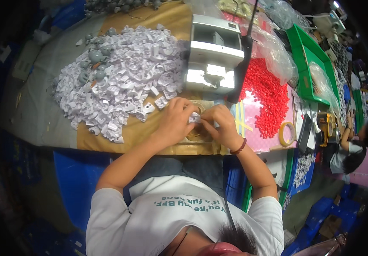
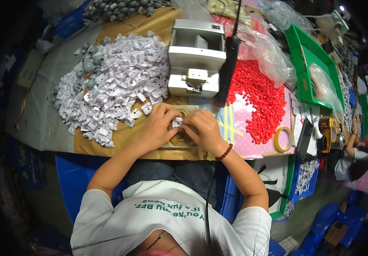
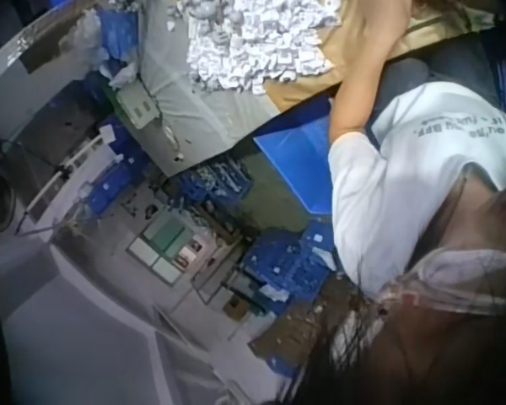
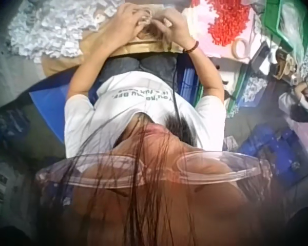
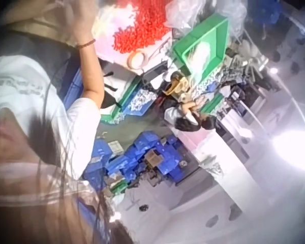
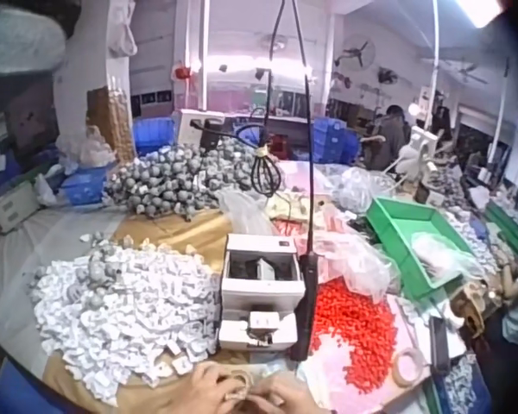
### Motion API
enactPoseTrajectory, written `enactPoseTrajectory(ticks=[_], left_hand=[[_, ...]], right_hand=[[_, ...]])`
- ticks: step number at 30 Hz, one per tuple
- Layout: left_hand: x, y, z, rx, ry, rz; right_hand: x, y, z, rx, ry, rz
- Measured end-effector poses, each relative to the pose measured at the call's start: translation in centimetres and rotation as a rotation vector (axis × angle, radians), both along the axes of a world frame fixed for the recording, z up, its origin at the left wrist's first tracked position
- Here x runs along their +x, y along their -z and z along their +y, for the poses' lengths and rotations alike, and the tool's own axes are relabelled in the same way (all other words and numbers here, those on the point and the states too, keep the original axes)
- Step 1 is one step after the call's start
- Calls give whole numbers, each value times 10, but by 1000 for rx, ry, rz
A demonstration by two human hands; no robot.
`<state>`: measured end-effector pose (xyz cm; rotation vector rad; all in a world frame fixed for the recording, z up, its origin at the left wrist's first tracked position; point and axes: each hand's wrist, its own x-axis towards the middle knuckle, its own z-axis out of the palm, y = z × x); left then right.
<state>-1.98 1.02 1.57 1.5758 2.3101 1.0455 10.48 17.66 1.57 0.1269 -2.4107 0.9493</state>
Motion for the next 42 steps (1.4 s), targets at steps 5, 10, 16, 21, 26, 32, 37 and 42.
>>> enactPoseTrajectory(ticks=[5, 10, 16, 21, 26, 32, 37, 42], left_hand=[[-17, -16, -11, 65, 47, -154], [-114, -53, -61, 190, -296, 75], [-251, -71, -112, -284, -515, 404], [-272, -96, -108, -220, -412, 377], [-231, -163, -89, 278, -460, 232], [-210, -154, -72, 505, -321, -63], [-213, -140, -72, 63, -495, 372], [-171, -181, -49, 649, -179, 33]], right_hand=[[-5, 12, -8, 347, -27, 13], [2, -1, -15, 485, -13, -108], [0, 18, -15, 416, -15, -86], [7, 1, -13, -17, 112, -87], [15, -13, 18, -226, 176, -61], [-1, -32, 11, -252, 104, -45], [-5, -43, 9, -217, 31, -68], [-6, -47, 12, -208, 63, -61]])
